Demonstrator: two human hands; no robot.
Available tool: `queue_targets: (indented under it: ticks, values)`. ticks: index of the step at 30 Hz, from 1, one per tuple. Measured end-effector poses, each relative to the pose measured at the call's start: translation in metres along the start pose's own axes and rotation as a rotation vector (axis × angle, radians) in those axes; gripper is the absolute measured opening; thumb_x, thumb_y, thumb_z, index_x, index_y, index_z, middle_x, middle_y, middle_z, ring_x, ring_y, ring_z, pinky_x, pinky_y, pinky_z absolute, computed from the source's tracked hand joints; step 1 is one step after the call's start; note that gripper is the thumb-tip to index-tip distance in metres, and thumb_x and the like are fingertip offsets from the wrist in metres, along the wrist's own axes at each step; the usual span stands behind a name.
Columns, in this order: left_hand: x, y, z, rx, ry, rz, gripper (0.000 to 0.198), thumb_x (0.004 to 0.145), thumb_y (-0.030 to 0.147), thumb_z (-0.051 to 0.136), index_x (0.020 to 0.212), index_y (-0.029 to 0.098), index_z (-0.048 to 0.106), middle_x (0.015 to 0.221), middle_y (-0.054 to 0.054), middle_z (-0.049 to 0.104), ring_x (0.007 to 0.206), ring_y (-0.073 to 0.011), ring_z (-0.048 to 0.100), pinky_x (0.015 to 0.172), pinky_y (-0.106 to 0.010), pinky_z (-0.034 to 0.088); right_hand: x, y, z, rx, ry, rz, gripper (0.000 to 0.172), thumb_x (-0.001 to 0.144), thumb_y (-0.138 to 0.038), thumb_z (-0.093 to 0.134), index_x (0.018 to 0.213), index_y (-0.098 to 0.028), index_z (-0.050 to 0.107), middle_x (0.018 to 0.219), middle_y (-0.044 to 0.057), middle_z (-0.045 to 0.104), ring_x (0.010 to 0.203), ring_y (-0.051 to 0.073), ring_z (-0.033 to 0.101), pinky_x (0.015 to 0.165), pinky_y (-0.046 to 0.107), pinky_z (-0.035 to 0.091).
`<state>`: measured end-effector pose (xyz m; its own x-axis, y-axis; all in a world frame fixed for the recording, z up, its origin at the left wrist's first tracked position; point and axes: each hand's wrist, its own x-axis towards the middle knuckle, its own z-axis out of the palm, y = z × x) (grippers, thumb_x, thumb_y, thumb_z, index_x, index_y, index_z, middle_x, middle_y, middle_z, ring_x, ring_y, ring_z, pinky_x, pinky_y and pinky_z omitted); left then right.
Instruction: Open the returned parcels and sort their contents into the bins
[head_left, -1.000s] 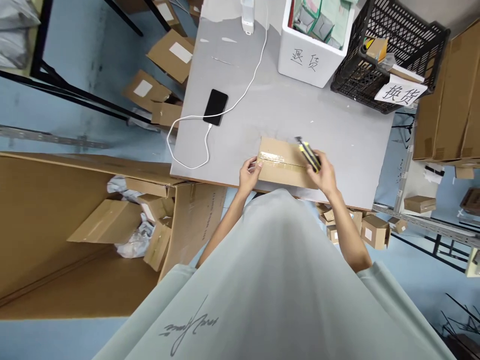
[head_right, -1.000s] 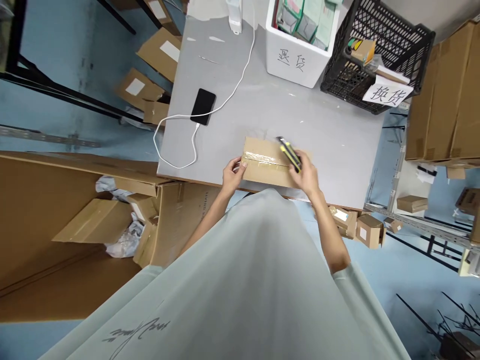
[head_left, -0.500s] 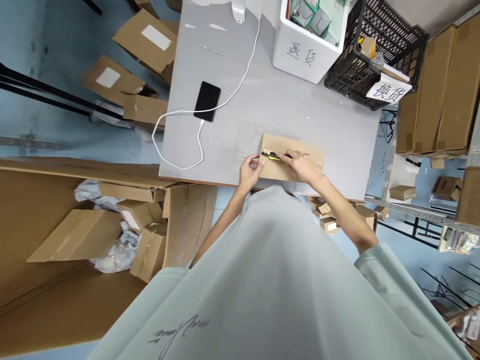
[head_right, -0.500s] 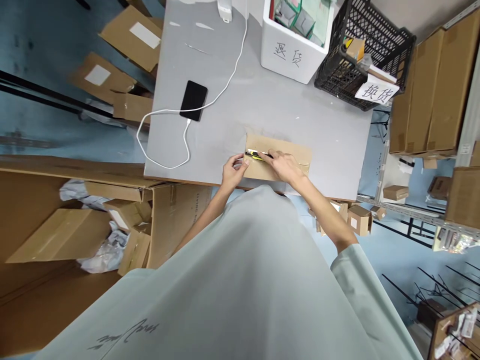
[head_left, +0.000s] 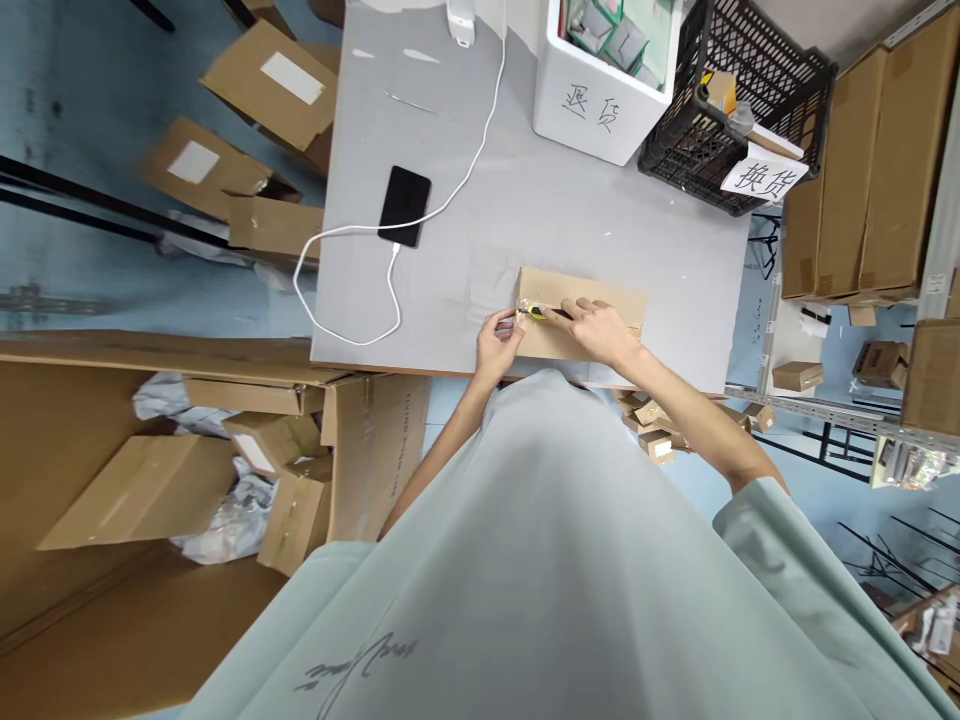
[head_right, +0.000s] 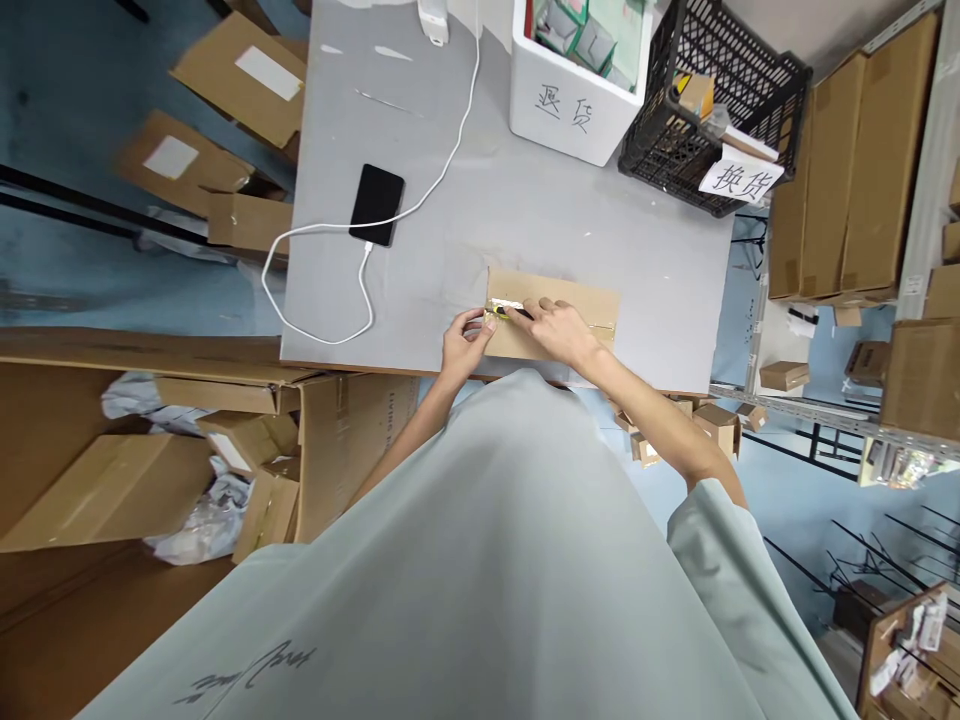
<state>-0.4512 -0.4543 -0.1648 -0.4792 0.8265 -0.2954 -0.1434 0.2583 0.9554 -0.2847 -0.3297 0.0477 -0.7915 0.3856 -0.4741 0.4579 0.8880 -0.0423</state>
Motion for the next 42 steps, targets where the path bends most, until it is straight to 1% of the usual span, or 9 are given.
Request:
queue_targets:
  ticks: [6, 11, 17, 21, 26, 31, 36, 39, 42]
  values:
    - [0.000, 0.002, -0.002, 0.021, -0.011, -0.018, 0.054, 0.096, 0.054, 0.087, 0.138, 0.021, 0.077, 0.148, -0.017, 0.076, 0.119, -0.0283, 0.079, 0.101, -0.042, 0.069, 0.004, 0.000, -0.001, -0.054, 0.014, -0.050, 0.070, 0.117, -0.010, 0.034, 0.186, -0.026, 0.035, 0.147, 0.021, 0.074, 0.128, 0.035, 0.067, 0.102, 0.046, 0.054]
    - [-0.001, 0.005, -0.003, 0.015, 0.037, -0.031, 0.053, 0.093, 0.051, 0.089, 0.134, 0.020, 0.078, 0.146, -0.018, 0.079, 0.116, -0.0274, 0.079, 0.097, -0.039, 0.069, 0.005, -0.002, -0.004, -0.060, 0.026, -0.081, 0.067, 0.116, -0.009, 0.038, 0.181, -0.022, 0.043, 0.146, 0.022, 0.075, 0.130, 0.036, 0.067, 0.104, 0.049, 0.053]
    - [-0.003, 0.006, -0.005, 0.027, 0.090, -0.056, 0.056, 0.088, 0.056, 0.093, 0.129, 0.020, 0.081, 0.140, -0.017, 0.083, 0.114, -0.0262, 0.080, 0.096, -0.038, 0.069, 0.008, -0.009, -0.010, -0.044, 0.054, -0.103, 0.051, 0.117, -0.007, 0.038, 0.160, -0.016, 0.062, 0.140, 0.022, 0.079, 0.128, 0.034, 0.070, 0.100, 0.046, 0.053]
    - [-0.006, 0.007, -0.004, 0.049, 0.135, -0.070, 0.060, 0.089, 0.062, 0.091, 0.128, 0.019, 0.081, 0.138, -0.018, 0.082, 0.118, -0.0277, 0.080, 0.100, -0.039, 0.068, 0.003, 0.002, -0.009, -0.045, 0.033, -0.095, 0.044, 0.116, -0.006, 0.039, 0.148, -0.012, 0.069, 0.135, 0.023, 0.080, 0.124, 0.034, 0.072, 0.097, 0.045, 0.052]
    - [-0.010, 0.007, -0.001, 0.078, 0.194, -0.076, 0.063, 0.091, 0.065, 0.089, 0.130, 0.017, 0.080, 0.136, -0.019, 0.082, 0.125, -0.0298, 0.080, 0.110, -0.042, 0.066, -0.020, 0.030, 0.004, -0.046, 0.053, -0.105, 0.046, 0.117, -0.006, 0.040, 0.154, -0.014, 0.066, 0.134, 0.021, 0.081, 0.123, 0.032, 0.073, 0.093, 0.042, 0.050]
    - [-0.012, 0.012, 0.001, 0.129, 0.265, -0.098, 0.060, 0.092, 0.061, 0.088, 0.129, 0.015, 0.080, 0.136, -0.020, 0.083, 0.127, -0.0301, 0.080, 0.117, -0.046, 0.064, -0.057, 0.070, 0.021, -0.058, 0.074, -0.092, 0.043, 0.116, -0.007, 0.044, 0.149, -0.015, 0.070, 0.128, 0.019, 0.083, 0.118, 0.031, 0.072, 0.092, 0.041, 0.046]
    - [-0.013, 0.019, 0.003, 0.216, 0.292, -0.080, 0.057, 0.095, 0.060, 0.085, 0.128, 0.014, 0.079, 0.135, -0.020, 0.083, 0.127, -0.0304, 0.081, 0.118, -0.047, 0.064, -0.116, 0.128, 0.047, -0.040, 0.078, -0.023, 0.049, 0.113, -0.005, 0.048, 0.152, -0.021, 0.074, 0.123, 0.017, 0.084, 0.114, 0.030, 0.071, 0.091, 0.041, 0.044]
    - [-0.015, 0.024, 0.003, 0.281, 0.299, -0.071, 0.055, 0.097, 0.062, 0.082, 0.128, 0.016, 0.078, 0.135, -0.019, 0.083, 0.130, -0.0320, 0.079, 0.119, -0.050, 0.064, -0.155, 0.159, 0.071, -0.018, 0.120, 0.022, 0.059, 0.110, -0.002, 0.049, 0.159, -0.026, 0.072, 0.120, 0.014, 0.085, 0.110, 0.029, 0.071, 0.091, 0.041, 0.045]
    - [-0.019, 0.031, 0.003, 0.367, 0.284, -0.055, 0.059, 0.101, 0.062, 0.077, 0.136, 0.015, 0.073, 0.143, -0.023, 0.079, 0.133, -0.0340, 0.078, 0.122, -0.054, 0.062, -0.188, 0.182, 0.099, 0.030, 0.134, 0.124, 0.060, 0.107, 0.000, 0.049, 0.152, -0.026, 0.078, 0.116, 0.015, 0.086, 0.108, 0.030, 0.073, 0.092, 0.041, 0.050]
